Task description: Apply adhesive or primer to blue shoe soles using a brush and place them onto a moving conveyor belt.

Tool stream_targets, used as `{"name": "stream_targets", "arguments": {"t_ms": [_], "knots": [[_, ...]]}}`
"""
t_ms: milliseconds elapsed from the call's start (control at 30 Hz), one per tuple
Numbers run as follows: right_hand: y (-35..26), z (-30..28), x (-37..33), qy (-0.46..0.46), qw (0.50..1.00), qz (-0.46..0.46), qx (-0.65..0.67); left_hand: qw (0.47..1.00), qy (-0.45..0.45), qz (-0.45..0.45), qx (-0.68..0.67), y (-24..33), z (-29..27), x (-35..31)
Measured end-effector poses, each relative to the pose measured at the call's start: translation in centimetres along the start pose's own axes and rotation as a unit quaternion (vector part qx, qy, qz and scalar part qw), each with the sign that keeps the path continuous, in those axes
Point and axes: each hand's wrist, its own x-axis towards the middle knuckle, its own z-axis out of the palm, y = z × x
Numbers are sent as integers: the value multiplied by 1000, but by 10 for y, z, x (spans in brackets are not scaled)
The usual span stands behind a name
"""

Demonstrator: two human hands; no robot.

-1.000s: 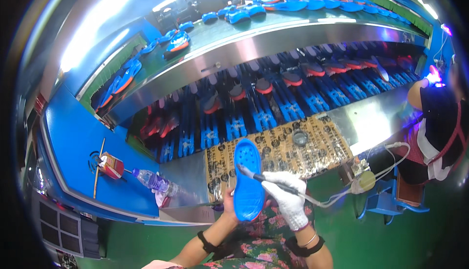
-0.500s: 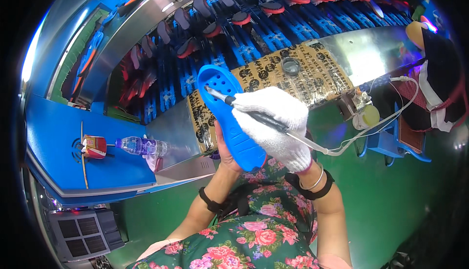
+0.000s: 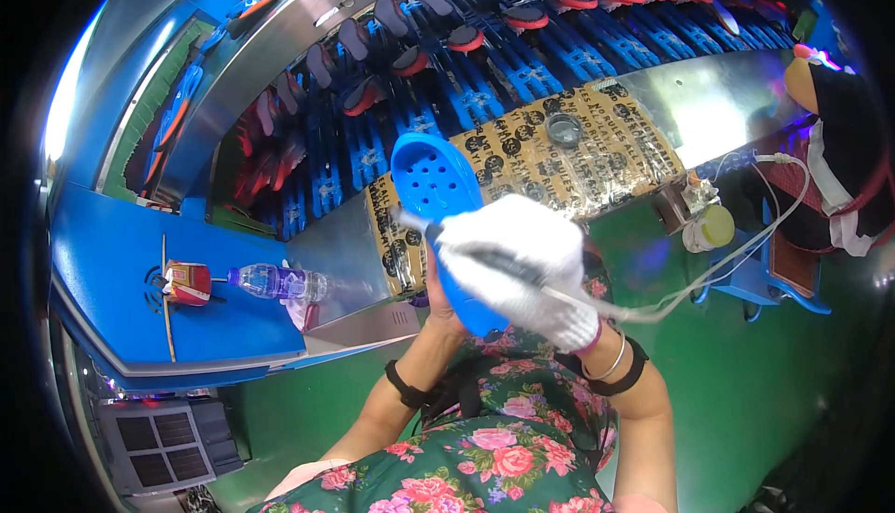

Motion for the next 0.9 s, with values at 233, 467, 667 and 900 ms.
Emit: {"name": "stream_targets", "arguments": {"t_ms": [233,467,667,900], "knots": [[12,10,-27,4,988,-85,-126,997,11,-17,80,6,19,19],[15,5,-21,66,995,-43,-64,983,77,60,156,8,33,27],[14,5,-36,21,1000,-15,6,999,-3,23,35,11,28,34],[9,16,-41,17,990,-102,-93,999,-7,16,28,24,24,37]]}}
